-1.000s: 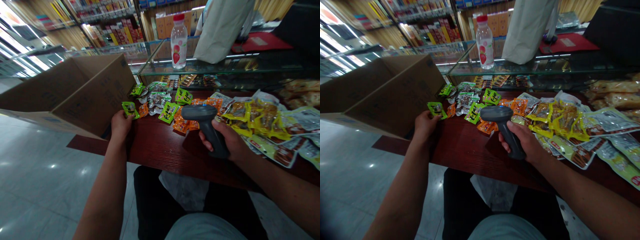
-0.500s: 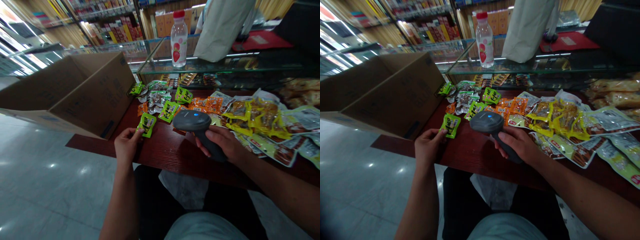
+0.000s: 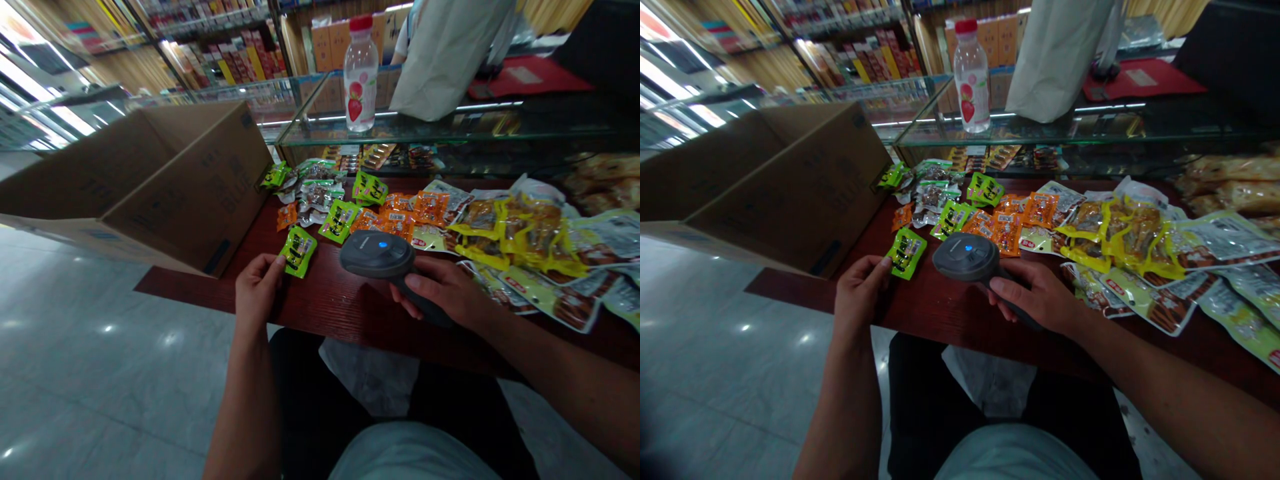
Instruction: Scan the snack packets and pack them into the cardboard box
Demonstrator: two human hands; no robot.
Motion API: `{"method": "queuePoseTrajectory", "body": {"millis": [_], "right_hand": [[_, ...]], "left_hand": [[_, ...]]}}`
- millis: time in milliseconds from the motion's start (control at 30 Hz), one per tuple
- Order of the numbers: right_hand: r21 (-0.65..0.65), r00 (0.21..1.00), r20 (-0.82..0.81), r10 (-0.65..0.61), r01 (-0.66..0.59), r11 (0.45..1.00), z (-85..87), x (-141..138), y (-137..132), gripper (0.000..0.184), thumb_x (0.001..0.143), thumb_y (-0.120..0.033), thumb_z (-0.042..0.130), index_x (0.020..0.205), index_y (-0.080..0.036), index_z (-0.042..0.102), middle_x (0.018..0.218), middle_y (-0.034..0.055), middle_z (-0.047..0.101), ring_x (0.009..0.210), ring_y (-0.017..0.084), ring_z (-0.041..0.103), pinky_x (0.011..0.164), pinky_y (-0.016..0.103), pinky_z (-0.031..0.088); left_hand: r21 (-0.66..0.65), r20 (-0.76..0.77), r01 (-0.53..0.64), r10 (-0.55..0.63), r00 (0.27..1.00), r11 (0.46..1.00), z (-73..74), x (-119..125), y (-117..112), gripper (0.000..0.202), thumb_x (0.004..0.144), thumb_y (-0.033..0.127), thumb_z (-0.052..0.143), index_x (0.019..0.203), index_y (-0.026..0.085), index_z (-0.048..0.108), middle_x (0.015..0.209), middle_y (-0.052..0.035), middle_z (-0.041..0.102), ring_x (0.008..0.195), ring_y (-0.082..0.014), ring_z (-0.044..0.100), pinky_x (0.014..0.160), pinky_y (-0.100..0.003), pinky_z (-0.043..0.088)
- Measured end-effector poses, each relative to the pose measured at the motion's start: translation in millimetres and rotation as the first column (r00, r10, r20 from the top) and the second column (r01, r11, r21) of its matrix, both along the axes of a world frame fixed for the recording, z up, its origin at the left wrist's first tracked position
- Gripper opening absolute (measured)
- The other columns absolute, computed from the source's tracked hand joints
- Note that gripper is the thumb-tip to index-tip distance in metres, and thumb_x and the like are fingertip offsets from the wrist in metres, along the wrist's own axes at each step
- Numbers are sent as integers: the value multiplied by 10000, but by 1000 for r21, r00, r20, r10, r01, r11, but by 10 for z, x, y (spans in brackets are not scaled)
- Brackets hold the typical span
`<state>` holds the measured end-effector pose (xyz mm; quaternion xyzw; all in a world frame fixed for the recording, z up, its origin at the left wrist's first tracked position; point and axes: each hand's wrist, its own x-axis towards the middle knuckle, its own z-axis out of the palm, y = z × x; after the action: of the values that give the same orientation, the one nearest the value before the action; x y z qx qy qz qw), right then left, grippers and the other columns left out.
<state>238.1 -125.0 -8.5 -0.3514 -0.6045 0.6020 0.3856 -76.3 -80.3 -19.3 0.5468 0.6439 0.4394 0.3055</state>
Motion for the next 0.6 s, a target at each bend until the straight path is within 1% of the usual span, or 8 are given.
{"method": "queuePoseTrajectory", "body": {"millis": [133,233,400,467,600], "right_hand": [[-1,1000,16,-8,8,1000,12,3,-5,406,981,-553,580,833,-182,652,718,23,643,517,126,568,512,260,431],[-12,1000,11,3,-3,1000,11,3,-4,395,987,-544,574,848,-184,657,718,24,649,520,131,574,508,259,432],[-9,1000,-4,20,-20,1000,22,1,1,378,993,-521,577,850,-179,655,690,13,640,515,123,574,516,249,432],[-14,1000,-3,21,-21,1000,23,3,-1,387,990,-528,580,839,-178,652,673,10,636,509,121,569,509,245,425],[-32,1000,-8,16,-16,999,17,-2,-7,408,978,-546,591,831,-173,665,628,8,630,494,122,561,496,241,417]], "left_hand": [[-28,-53,16,-17,998,999,-26,-35,15,284,818,474,641,708,216,599,557,27,483,509,-126,422,481,-234,322],[-40,-97,11,-15,995,999,-7,-26,5,288,825,491,617,712,227,593,551,22,484,524,-146,444,502,-250,342],[20,-179,35,-31,983,999,43,6,-20,284,861,426,588,664,221,576,560,22,492,571,-148,472,587,-262,388],[27,-162,43,-38,986,999,34,0,-15,286,858,418,598,656,217,573,563,24,487,573,-143,468,586,-258,387],[2,-85,37,-37,996,999,-4,-31,9,278,836,444,632,685,214,589,568,28,487,546,-131,446,528,-244,360]]}}
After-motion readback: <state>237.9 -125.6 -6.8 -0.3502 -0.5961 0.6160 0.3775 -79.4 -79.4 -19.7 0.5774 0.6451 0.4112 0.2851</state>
